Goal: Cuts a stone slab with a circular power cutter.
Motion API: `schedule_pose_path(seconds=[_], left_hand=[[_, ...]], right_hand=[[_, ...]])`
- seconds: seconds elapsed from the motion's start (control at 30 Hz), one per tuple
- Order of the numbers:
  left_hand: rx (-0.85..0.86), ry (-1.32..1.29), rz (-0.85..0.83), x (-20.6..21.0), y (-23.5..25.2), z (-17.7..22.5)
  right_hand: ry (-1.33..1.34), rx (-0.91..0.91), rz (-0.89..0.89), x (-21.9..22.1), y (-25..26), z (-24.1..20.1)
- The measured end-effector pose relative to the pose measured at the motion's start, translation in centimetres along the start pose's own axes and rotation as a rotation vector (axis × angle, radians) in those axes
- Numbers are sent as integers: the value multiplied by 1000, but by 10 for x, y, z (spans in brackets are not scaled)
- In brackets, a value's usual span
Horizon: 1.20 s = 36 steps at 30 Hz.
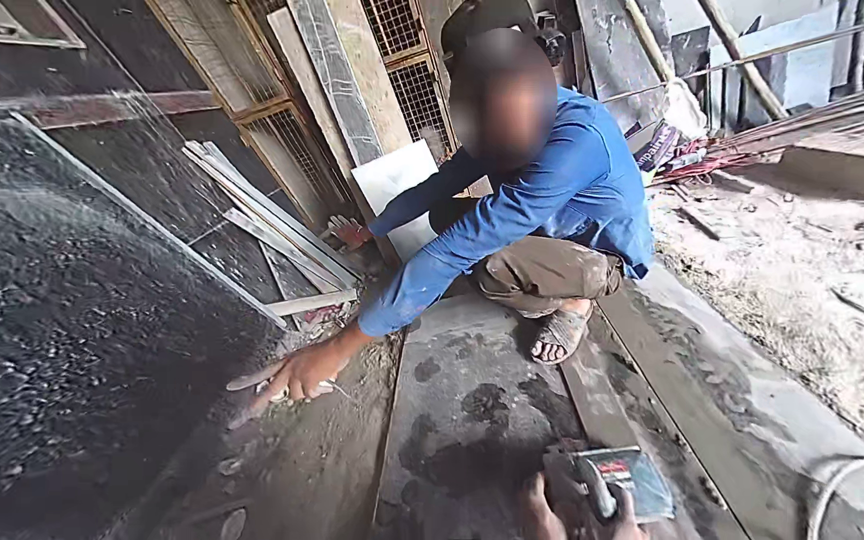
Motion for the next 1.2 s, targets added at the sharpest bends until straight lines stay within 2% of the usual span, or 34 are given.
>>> schedule_pose_path(seconds=[0.5, 0.73, 0.9, 1.2], left_hand=[[114, 37, -124, 5, 15, 4], [149, -17, 26, 7, 19, 0], [123, -44, -46, 12, 27, -6], [129, -25, -39, 13, 35, -4]], right_hand=[[-20, 13, 84, -2, 6, -6], [-15, 20, 105, -2, 7, -12], [-24, 13, 135, -1, 11, -15], [-15, 16, 140, 1, 19, -18]])
Point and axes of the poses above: each hand's wrist, its own y-axis towards the middle knuckle, its own x-axis out of the palm, z = x × y, the point moved 10 cm from there along y, towards the middle knuckle, and after that the axes turned 6 degrees about z, right-handed, at the moved point
